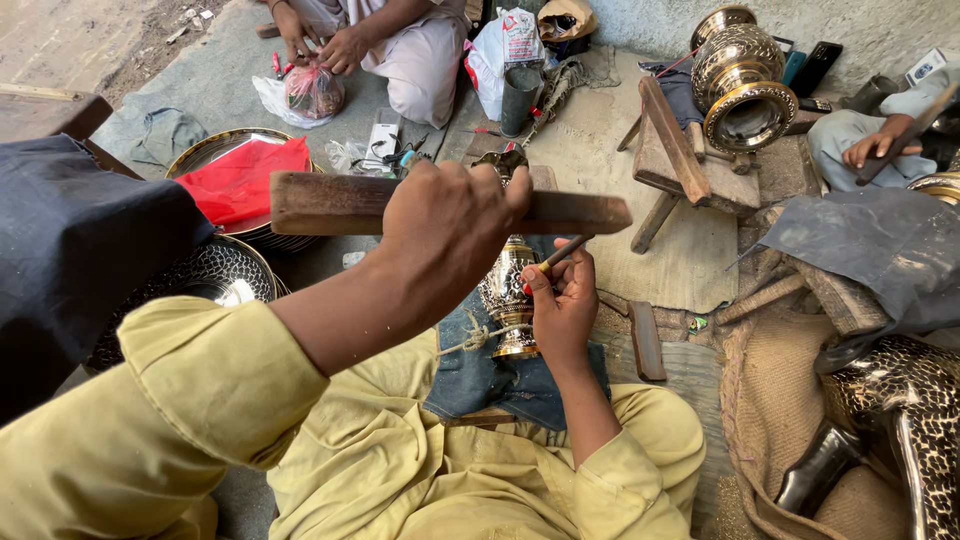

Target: The person uses a hammer and a chisel to create a decorative pattern on a brass vase. They repeatedly strike the chisel against the vase's surface while holding it steady with their other hand.

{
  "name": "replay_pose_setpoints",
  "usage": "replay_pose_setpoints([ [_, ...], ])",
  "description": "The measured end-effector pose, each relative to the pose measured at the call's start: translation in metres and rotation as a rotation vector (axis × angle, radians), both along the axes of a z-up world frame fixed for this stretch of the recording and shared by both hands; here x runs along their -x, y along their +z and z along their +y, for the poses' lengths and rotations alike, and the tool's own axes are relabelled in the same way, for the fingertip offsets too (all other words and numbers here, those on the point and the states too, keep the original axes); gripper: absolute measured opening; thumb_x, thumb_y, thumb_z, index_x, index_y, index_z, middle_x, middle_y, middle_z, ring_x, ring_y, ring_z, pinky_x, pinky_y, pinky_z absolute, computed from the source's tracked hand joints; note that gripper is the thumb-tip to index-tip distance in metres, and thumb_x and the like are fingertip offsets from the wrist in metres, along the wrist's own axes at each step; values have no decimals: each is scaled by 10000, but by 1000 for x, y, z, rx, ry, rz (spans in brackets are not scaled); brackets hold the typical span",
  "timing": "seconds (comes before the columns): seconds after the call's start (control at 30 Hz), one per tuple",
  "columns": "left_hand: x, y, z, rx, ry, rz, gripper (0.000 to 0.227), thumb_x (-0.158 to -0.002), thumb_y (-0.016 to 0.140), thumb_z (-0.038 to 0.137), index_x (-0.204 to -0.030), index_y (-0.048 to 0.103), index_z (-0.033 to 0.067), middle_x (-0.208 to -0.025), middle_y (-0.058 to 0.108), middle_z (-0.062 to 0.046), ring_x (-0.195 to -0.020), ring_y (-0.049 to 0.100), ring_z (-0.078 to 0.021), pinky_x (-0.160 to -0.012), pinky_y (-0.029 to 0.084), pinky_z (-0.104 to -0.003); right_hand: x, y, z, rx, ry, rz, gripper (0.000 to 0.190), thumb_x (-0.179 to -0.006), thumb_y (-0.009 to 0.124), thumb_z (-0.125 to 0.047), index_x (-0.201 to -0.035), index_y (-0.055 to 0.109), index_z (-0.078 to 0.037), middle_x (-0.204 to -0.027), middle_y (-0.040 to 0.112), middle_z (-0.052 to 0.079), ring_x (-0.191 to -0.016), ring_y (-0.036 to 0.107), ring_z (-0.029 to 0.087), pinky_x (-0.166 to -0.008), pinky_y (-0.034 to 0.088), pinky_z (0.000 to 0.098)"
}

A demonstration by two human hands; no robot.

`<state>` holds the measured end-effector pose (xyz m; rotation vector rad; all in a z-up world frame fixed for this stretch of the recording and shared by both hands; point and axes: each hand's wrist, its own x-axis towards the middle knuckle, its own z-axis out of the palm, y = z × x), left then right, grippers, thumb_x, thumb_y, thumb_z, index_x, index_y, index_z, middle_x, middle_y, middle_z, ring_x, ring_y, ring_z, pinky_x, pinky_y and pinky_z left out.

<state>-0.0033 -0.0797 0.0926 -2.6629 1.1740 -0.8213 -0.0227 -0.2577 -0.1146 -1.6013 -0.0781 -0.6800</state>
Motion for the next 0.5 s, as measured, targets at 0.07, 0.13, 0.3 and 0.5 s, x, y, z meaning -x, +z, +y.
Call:
replay_pose_setpoints([
  [0.07,-2,2,2,91,-27,157,335,-892,595,152,-1221,582,93,-799,673,-112,-639,700,-303,-491,495,-431,0,-1,0,-1,-3,12,461,-998,695,-89,-1385,459,-6,-924,617,21,-822,613,74,-728,523,222],
  [0.13,-2,3,2,72,-11,189,287,-913,587,158,-1195,588,105,-816,673,-109,-662,703,-302,-503,496,-430,0,-1,0,3,-15,32,458,-994,696,-90,-1376,460,-4,-931,639,23,-822,617,72,-733,523,220],
  [0.3,-1,6,3,93,-5,282,301,-923,565,145,-1221,577,103,-815,663,-121,-646,703,-312,-473,491,-438,0,0,0,4,3,34,452,-1012,676,-112,-1391,456,-3,-929,636,23,-835,625,71,-751,535,224],
  [0.5,3,8,6,142,-56,209,380,-938,568,131,-1313,627,110,-821,668,-92,-649,667,-265,-489,447,-389,0,-2,0,-9,4,36,445,-1016,670,-114,-1398,464,-14,-921,636,31,-822,623,74,-751,537,227],
])
